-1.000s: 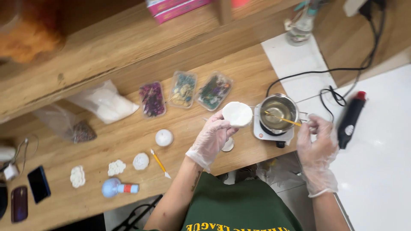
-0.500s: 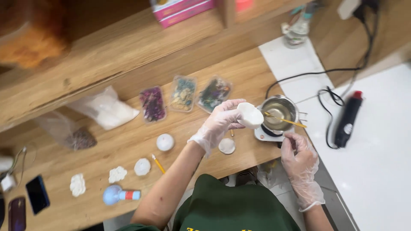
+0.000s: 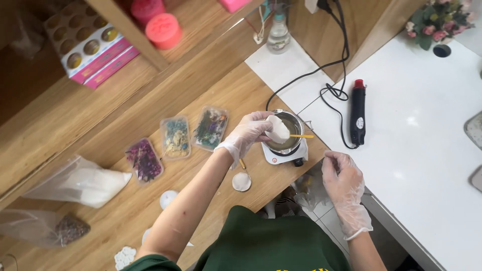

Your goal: Preparing a silicone mold and adding wax components during a candle making process.

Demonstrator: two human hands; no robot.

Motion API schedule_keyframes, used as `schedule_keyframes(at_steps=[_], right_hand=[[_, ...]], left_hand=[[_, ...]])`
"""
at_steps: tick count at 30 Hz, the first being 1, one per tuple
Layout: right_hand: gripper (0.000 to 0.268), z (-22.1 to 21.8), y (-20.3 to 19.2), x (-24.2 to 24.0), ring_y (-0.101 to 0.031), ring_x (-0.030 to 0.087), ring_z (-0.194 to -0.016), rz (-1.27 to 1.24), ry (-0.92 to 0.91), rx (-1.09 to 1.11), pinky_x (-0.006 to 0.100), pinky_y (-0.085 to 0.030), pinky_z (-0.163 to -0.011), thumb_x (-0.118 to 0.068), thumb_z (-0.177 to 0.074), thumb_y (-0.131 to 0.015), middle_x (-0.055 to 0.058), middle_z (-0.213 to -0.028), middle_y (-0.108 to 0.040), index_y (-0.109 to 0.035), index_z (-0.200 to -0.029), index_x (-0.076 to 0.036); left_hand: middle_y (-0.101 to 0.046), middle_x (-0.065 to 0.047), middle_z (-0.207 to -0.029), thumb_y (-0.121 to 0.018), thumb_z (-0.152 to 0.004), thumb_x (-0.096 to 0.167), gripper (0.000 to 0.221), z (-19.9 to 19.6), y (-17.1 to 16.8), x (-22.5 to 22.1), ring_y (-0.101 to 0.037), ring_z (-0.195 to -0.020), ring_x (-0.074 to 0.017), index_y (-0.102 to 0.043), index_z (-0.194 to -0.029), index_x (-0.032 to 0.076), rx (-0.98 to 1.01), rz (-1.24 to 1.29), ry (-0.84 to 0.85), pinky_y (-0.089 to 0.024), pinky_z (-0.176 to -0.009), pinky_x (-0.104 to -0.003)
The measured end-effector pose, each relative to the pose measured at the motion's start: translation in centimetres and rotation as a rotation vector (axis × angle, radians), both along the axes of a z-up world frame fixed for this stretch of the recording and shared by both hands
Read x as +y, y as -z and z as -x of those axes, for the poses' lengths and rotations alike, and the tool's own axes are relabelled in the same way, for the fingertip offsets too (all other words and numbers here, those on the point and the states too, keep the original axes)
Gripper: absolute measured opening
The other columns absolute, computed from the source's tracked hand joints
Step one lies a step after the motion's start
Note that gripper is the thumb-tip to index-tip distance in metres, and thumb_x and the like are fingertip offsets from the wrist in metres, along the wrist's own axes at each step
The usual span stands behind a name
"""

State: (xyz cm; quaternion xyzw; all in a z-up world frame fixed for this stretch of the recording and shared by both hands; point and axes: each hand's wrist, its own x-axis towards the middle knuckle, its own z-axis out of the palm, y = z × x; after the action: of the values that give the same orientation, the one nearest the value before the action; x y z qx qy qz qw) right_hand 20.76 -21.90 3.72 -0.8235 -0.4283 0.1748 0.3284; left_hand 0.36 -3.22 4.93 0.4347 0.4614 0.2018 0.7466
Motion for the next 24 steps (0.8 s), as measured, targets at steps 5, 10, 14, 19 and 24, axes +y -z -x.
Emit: schedule_keyframes(at_steps=[5,10,14,19,24], right_hand=[[0.020,-0.7,0.9,0.3,-0.071,0.027,-0.082,0.042,0.018,-0.001,0.039,-0.054,-0.079,-0.024,-0.094,-0.064,0.010,-0.098,-0.074,-0.075,-0.106,-0.012],[0.020,-0.7,1.3,0.7,-0.072,0.027,-0.082,0.050,0.019,0.027,0.039,-0.054,-0.078,-0.026,-0.095,-0.063,0.008,-0.101,-0.075,-0.075,-0.105,-0.013],[0.021,-0.8,1.4,1.2,-0.072,0.026,-0.081,0.108,0.012,0.043,0.039,-0.055,-0.077,-0.027,-0.094,-0.063,0.008,-0.099,-0.075,-0.075,-0.106,-0.014],[0.021,-0.8,1.1,1.5,-0.072,0.026,-0.079,0.154,-0.010,0.043,0.039,-0.055,-0.078,-0.027,-0.095,-0.062,0.008,-0.097,-0.075,-0.075,-0.105,-0.014],[0.022,-1.0,1.3,1.6,-0.072,0.029,-0.080,0.183,-0.036,0.038,0.041,-0.055,-0.078,-0.028,-0.094,-0.062,0.011,-0.093,-0.075,-0.075,-0.106,-0.014]], left_hand=[[-0.069,-0.012,-0.118,-0.067,-0.081,0.008,0.058,-1.7,-0.5,1.9,-0.069,-0.096,-0.0154,-0.057,-0.138,0.001,0.110,-0.062,0.062,-0.059,-0.080,-0.027],[-0.072,-0.013,-0.118,-0.070,-0.078,0.006,0.058,-2.8,-1.7,3.3,-0.068,-0.099,-0.0212,-0.063,-0.136,0.001,0.283,-0.158,0.171,-0.056,-0.082,-0.032],[-0.071,-0.011,-0.125,-0.072,-0.077,0.008,0.063,-3.5,-1.4,4.5,-0.069,-0.113,-0.0202,-0.059,-0.139,0.005,0.474,-0.320,0.345,-0.053,-0.099,-0.029],[-0.071,-0.012,-0.126,-0.072,-0.078,0.011,0.062,-4.5,-1.9,5.0,-0.069,-0.115,-0.0220,-0.061,-0.139,0.006,0.591,-0.433,0.485,-0.050,-0.101,-0.030],[-0.076,-0.014,-0.108,-0.069,-0.081,0.017,0.046,-5.2,-5.1,4.2,-0.072,-0.097,-0.0213,-0.069,-0.126,0.008,0.667,-0.523,0.550,-0.054,-0.090,-0.033]])
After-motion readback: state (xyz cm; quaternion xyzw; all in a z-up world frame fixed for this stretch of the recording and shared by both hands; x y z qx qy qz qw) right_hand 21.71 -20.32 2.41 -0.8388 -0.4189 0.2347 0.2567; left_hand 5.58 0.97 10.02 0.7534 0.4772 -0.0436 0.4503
